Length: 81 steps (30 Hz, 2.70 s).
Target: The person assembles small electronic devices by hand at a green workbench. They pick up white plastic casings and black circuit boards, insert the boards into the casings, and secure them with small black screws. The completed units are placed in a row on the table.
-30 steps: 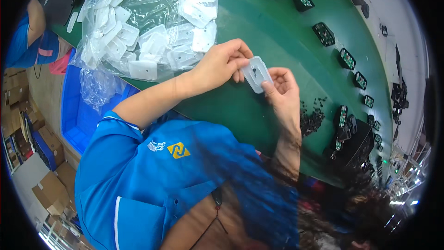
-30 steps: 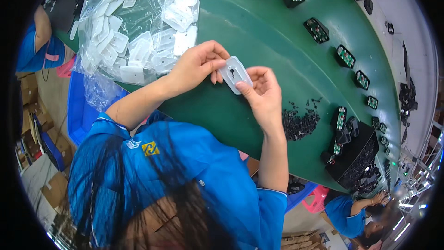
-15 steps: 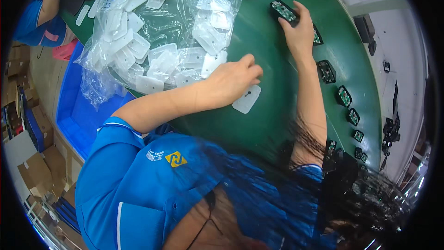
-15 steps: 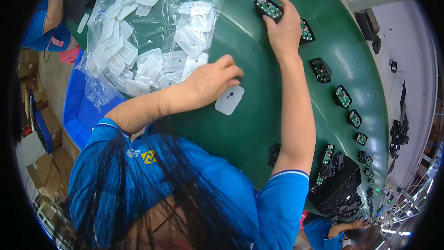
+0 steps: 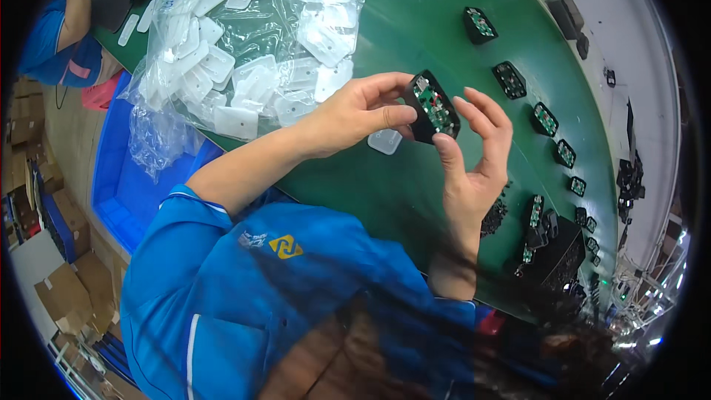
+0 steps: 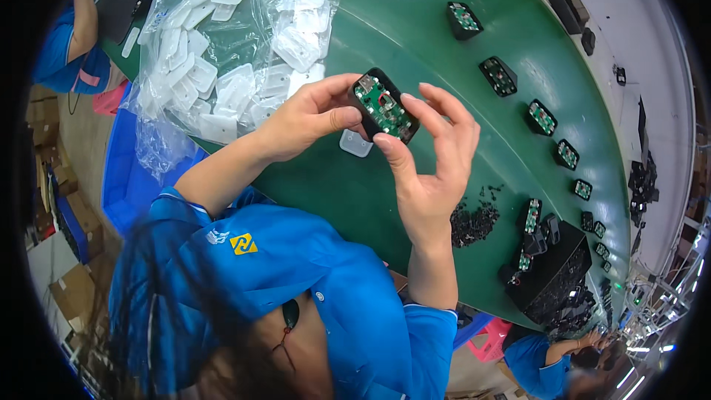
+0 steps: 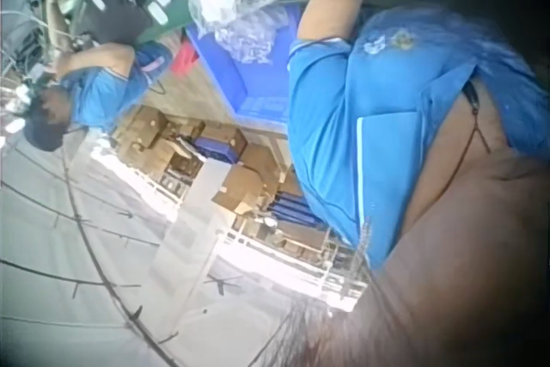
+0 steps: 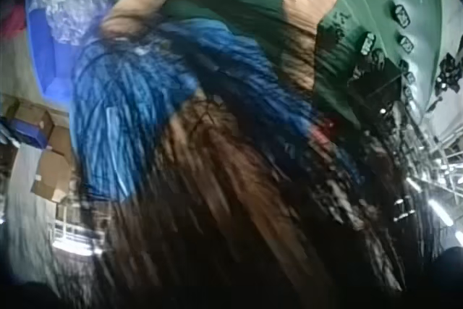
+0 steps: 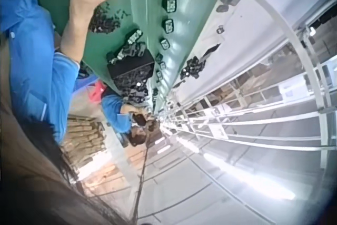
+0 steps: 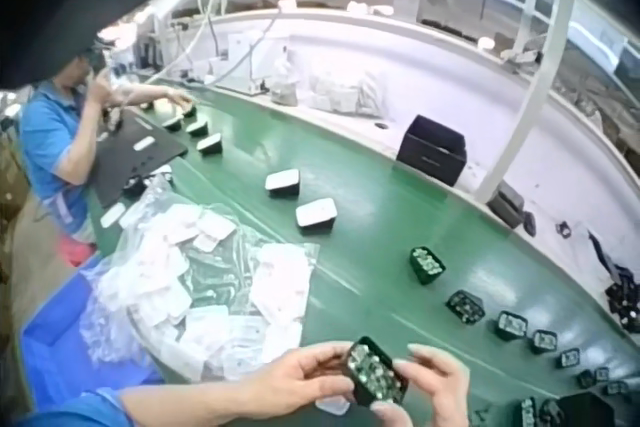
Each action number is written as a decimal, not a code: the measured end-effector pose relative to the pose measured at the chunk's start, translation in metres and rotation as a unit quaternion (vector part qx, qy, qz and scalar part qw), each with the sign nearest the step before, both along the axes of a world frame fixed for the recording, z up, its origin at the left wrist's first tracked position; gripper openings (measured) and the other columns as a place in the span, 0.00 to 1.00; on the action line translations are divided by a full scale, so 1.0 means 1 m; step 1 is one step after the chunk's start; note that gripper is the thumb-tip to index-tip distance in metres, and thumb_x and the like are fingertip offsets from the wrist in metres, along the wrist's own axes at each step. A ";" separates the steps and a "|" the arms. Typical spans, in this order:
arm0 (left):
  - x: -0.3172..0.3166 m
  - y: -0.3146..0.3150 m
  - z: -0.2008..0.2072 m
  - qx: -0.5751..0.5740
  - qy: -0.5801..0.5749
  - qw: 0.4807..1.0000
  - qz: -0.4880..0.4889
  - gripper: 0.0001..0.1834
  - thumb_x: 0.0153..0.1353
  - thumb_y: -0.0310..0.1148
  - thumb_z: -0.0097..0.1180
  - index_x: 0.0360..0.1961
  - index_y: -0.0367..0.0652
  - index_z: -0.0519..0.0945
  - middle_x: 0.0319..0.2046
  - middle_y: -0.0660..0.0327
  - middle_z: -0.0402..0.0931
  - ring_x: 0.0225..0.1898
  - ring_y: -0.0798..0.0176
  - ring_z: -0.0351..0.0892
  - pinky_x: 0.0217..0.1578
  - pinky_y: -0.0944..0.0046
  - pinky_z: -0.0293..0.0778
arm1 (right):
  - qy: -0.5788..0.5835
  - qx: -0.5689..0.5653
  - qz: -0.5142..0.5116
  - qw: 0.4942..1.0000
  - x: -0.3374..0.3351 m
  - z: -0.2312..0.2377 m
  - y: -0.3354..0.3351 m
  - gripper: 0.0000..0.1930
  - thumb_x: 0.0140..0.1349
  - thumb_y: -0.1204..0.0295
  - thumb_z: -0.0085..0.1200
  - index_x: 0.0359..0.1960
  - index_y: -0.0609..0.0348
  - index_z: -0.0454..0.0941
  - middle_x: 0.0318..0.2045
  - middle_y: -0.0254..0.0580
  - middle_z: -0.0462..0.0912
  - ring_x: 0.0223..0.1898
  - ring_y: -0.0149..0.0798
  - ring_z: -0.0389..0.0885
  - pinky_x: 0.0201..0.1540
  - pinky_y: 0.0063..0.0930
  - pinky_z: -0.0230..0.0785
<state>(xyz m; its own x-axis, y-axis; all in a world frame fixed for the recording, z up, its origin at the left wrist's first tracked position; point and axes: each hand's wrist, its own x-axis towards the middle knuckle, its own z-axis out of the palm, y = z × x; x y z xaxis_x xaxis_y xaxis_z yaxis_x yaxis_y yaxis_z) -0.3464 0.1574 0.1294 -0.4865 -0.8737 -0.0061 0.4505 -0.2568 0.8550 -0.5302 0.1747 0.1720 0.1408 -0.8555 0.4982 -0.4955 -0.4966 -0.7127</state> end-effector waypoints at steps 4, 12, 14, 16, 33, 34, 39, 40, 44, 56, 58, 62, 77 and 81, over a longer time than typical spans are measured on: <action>-0.002 0.013 0.001 -0.015 -0.037 0.998 -0.038 0.21 0.64 0.30 0.55 0.57 0.36 0.69 0.42 0.62 0.76 0.40 0.69 0.75 0.46 0.67 0.73 | -0.040 0.048 -0.007 0.998 -0.006 0.014 0.015 0.14 0.51 0.74 0.65 0.40 0.59 0.81 0.40 0.40 0.81 0.44 0.39 0.75 0.48 0.30 0.66; -0.002 0.025 0.004 -0.026 -0.056 0.994 -0.091 0.28 0.61 0.30 0.58 0.61 0.35 0.64 0.49 0.62 0.73 0.51 0.68 0.72 0.54 0.65 0.69 | 0.104 -0.088 -0.004 0.991 -0.002 0.013 0.030 0.09 0.49 0.81 0.62 0.32 0.59 0.78 0.32 0.40 0.77 0.34 0.43 0.73 0.36 0.33 0.65; -0.002 0.028 0.001 -0.036 -0.083 0.993 -0.079 0.28 0.60 0.29 0.58 0.61 0.35 0.65 0.49 0.62 0.73 0.50 0.68 0.73 0.53 0.65 0.70 | 0.135 -0.092 -0.021 0.986 0.001 0.015 0.034 0.09 0.49 0.81 0.61 0.32 0.59 0.77 0.31 0.41 0.76 0.34 0.43 0.72 0.36 0.34 0.65; -0.003 0.034 -0.007 -0.057 -0.092 0.992 -0.067 0.28 0.59 0.28 0.59 0.61 0.36 0.66 0.48 0.62 0.73 0.48 0.68 0.73 0.52 0.65 0.71 | 0.198 -0.064 -0.030 0.978 0.000 0.022 0.040 0.08 0.49 0.81 0.60 0.32 0.60 0.77 0.30 0.42 0.74 0.34 0.44 0.71 0.36 0.35 0.65; 0.008 0.028 0.008 -0.337 -0.236 0.911 -0.027 0.27 0.55 0.39 0.62 0.55 0.39 0.73 0.47 0.54 0.75 0.49 0.52 0.75 0.50 0.57 0.69 | -0.250 0.397 0.173 0.866 -0.023 -0.001 0.015 0.21 0.48 0.75 0.62 0.45 0.58 0.70 0.37 0.31 0.72 0.36 0.26 0.71 0.37 0.20 0.65; 0.008 0.028 0.003 -0.286 -0.191 0.938 -0.036 0.27 0.56 0.38 0.61 0.56 0.39 0.72 0.49 0.54 0.74 0.51 0.54 0.73 0.52 0.58 0.68 | -0.260 0.390 0.221 0.855 -0.029 -0.009 0.012 0.25 0.54 0.64 0.65 0.50 0.61 0.69 0.40 0.35 0.75 0.37 0.28 0.74 0.37 0.19 0.68; 0.002 0.019 -0.017 -0.190 -0.111 0.974 -0.047 0.23 0.60 0.35 0.58 0.56 0.42 0.74 0.49 0.60 0.70 0.50 0.64 0.68 0.51 0.63 0.65 | -0.327 0.502 0.319 0.734 -0.045 -0.034 0.016 0.36 0.61 0.42 0.44 0.54 0.67 0.65 0.44 0.49 0.78 0.42 0.45 0.82 0.35 0.34 0.79; 0.000 0.015 -0.016 -0.200 -0.114 0.969 -0.088 0.23 0.61 0.38 0.57 0.57 0.43 0.73 0.48 0.61 0.69 0.47 0.65 0.68 0.50 0.65 0.66 | -0.352 0.525 0.313 0.709 -0.041 -0.038 0.019 0.36 0.61 0.42 0.44 0.54 0.67 0.65 0.46 0.50 0.77 0.43 0.47 0.82 0.35 0.35 0.79; -0.001 0.014 -0.003 -0.208 -0.227 0.951 -0.037 0.32 0.57 0.47 0.60 0.58 0.40 0.70 0.47 0.57 0.67 0.49 0.57 0.68 0.51 0.58 0.64 | -0.436 0.441 0.163 0.768 -0.039 -0.044 0.029 0.24 0.62 0.59 0.55 0.52 0.64 0.66 0.47 0.48 0.76 0.41 0.42 0.81 0.41 0.30 0.77; -0.022 0.027 -0.040 -0.418 -0.603 0.662 0.153 0.36 0.41 0.39 0.67 0.50 0.34 0.67 0.47 0.50 0.65 0.48 0.46 0.66 0.51 0.52 0.66 | 0.160 0.108 -0.169 0.967 -0.073 -0.068 0.025 0.19 0.52 0.75 0.62 0.45 0.62 0.72 0.46 0.45 0.77 0.50 0.48 0.70 0.51 0.40 0.66; -0.020 0.022 -0.038 -0.449 -0.548 0.692 0.142 0.33 0.42 0.31 0.65 0.51 0.36 0.68 0.48 0.52 0.69 0.51 0.48 0.67 0.50 0.54 0.68 | 0.231 0.110 -0.139 0.957 -0.080 -0.056 0.030 0.21 0.53 0.75 0.61 0.49 0.61 0.72 0.46 0.46 0.77 0.50 0.49 0.71 0.52 0.40 0.66; -0.011 0.001 -0.050 -0.491 -0.457 0.739 0.066 0.31 0.45 0.22 0.59 0.55 0.38 0.68 0.52 0.52 0.70 0.56 0.49 0.66 0.54 0.54 0.66 | 0.204 0.111 -0.106 0.967 -0.082 -0.052 0.027 0.21 0.54 0.75 0.61 0.51 0.61 0.74 0.46 0.47 0.77 0.49 0.48 0.74 0.53 0.38 0.66; 0.017 0.006 -0.046 -0.399 -0.400 0.820 0.090 0.31 0.53 0.15 0.50 0.61 0.44 0.67 0.60 0.56 0.67 0.63 0.52 0.63 0.62 0.55 0.60 | 0.221 0.036 0.081 0.971 -0.024 -0.049 -0.005 0.23 0.49 0.80 0.62 0.50 0.59 0.75 0.47 0.43 0.79 0.46 0.47 0.75 0.49 0.37 0.69; 0.015 0.004 -0.053 -0.431 -0.418 0.797 0.068 0.30 0.53 0.17 0.49 0.60 0.45 0.69 0.61 0.61 0.67 0.64 0.55 0.62 0.63 0.52 0.58 | 0.235 0.036 0.088 0.967 -0.024 -0.049 -0.005 0.22 0.49 0.79 0.61 0.49 0.59 0.75 0.46 0.43 0.79 0.47 0.47 0.74 0.48 0.36 0.70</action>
<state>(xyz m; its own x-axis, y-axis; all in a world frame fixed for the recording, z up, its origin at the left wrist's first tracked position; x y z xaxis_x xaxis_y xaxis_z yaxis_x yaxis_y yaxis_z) -0.3318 0.1614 0.0767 -0.5279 -0.7730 0.3520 -0.3962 0.5907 0.7029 -0.5540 0.1693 0.1235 0.4835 -0.8278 0.2847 -0.6855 -0.5603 -0.4649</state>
